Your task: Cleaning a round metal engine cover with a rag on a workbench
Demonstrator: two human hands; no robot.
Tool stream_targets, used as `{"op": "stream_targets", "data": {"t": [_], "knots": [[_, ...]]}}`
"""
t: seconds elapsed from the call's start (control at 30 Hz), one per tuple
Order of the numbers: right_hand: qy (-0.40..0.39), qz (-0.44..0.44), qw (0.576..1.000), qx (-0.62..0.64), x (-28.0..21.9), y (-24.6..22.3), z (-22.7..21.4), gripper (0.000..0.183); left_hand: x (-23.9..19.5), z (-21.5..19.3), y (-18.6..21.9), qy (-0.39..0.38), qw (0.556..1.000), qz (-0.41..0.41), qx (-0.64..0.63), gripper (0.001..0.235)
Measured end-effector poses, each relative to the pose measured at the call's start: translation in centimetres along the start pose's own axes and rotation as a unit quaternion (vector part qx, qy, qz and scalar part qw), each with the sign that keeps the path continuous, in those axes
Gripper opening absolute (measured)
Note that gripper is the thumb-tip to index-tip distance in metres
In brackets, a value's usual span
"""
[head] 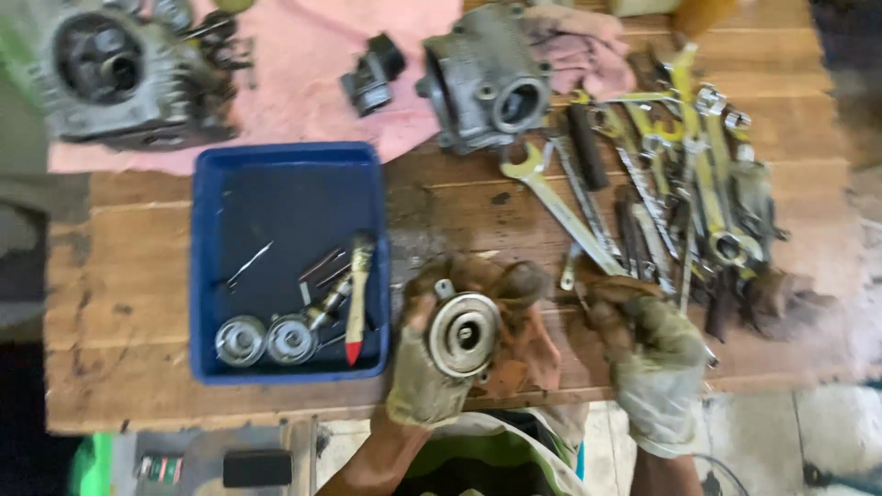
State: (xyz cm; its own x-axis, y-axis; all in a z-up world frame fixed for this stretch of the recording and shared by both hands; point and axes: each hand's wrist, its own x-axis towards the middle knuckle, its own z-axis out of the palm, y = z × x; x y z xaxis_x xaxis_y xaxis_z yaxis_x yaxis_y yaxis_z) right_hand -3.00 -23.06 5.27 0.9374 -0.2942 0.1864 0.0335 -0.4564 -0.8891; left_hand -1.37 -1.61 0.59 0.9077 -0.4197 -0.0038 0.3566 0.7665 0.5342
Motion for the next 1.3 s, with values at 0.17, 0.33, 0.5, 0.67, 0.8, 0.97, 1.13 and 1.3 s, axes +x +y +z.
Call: {"op": "stream_targets", "data": {"t": [0.17, 0.33, 0.5, 0.67, 0.8, 0.97, 1.13, 1.3], "knots": [[-0.050, -0.109, 0.988, -0.101, 2.2, -3.7, 1.3, 0.007, 0.2, 0.1, 0.2, 0.077, 0.990, 0.043, 0.108, 0.037], [-0.167, -0.280, 0.941, -0.090, 6.1, -6.3, 5.4, 0.015, -1.6, -0.4, 0.0, 0.132, 0.974, 0.063, 0.172, 0.038], [-0.257, -0.380, 0.881, -0.114, 8.7, -6.8, 12.3, 0.016, -4.5, -0.6, 0.8, 0.178, 0.953, 0.076, 0.232, 0.039], [-0.412, -0.411, 0.789, -0.194, 10.1, -5.4, 22.2, 0.015, -6.4, -2.5, 5.7, -0.049, 0.982, 0.095, -0.156, 0.058], [-0.452, -0.398, 0.700, -0.383, 8.5, -1.1, 29.2, 0.019, -7.7, -1.3, 13.4, 0.041, 0.977, 0.208, 0.004, 0.042], [-0.310, -0.518, 0.757, -0.251, 7.9, -3.8, 27.6, 0.027, -7.1, -1.0, 20.9, -0.116, 0.963, 0.239, 0.052, 0.043], [-0.238, -0.516, 0.791, -0.226, 8.0, -7.6, 25.1, 0.020, -4.9, 0.4, 21.9, -0.094, 0.977, 0.186, -0.045, 0.047], [-0.186, -0.520, 0.792, -0.262, 8.5, -0.4, 26.6, 0.012, -3.2, 1.6, 20.2, -0.039, 0.977, 0.197, -0.072, 0.048]]}}
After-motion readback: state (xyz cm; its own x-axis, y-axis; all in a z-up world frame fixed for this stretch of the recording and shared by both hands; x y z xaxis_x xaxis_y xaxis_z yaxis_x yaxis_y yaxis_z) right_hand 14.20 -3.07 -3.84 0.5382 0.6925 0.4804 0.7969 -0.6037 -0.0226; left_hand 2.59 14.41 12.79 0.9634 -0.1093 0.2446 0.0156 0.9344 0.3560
